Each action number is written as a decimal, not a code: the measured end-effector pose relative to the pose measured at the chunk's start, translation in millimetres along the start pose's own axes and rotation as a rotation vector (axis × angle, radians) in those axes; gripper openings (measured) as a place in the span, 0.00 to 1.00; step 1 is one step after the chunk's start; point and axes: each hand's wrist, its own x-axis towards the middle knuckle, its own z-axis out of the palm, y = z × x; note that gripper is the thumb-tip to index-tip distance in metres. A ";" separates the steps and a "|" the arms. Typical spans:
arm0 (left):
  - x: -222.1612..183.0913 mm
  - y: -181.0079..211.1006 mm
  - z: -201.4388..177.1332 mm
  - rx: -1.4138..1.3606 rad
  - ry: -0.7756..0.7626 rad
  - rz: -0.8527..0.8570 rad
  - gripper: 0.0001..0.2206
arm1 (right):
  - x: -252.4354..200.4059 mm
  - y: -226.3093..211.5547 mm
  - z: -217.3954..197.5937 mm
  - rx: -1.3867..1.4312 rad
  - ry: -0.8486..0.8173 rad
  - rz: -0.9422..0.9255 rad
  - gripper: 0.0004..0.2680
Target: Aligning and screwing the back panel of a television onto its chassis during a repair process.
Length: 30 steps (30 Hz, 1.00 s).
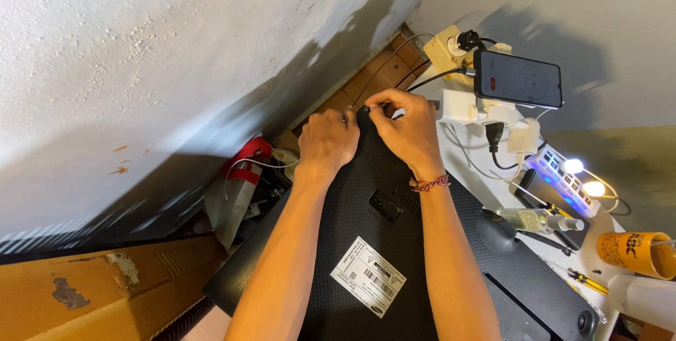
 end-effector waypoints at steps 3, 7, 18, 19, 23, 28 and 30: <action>0.4 -1.5 0.7 -0.011 0.004 -0.001 0.26 | 0.4 -2.6 -1.0 0.072 0.039 0.055 0.09; 6.0 -6.5 5.3 -0.004 0.020 -0.004 0.25 | -5.0 -8.2 -3.8 0.048 0.020 0.078 0.12; -25.0 18.8 -11.2 -0.061 0.247 0.388 0.08 | -10.2 -29.0 -9.2 -0.026 0.073 0.014 0.12; -23.1 18.0 -10.1 -0.060 0.244 0.388 0.08 | -10.1 -28.0 -8.8 -0.025 0.074 0.017 0.12; -20.4 19.9 -9.5 -0.148 0.194 0.337 0.07 | -9.5 -27.5 -9.2 -0.001 0.090 0.001 0.12; -14.7 19.2 -8.5 -0.211 0.118 0.186 0.07 | -5.5 -15.2 -6.1 0.008 0.114 -0.010 0.11; -12.7 16.8 -6.3 -0.254 0.114 0.111 0.08 | -0.2 7.3 1.0 0.029 0.121 -0.008 0.10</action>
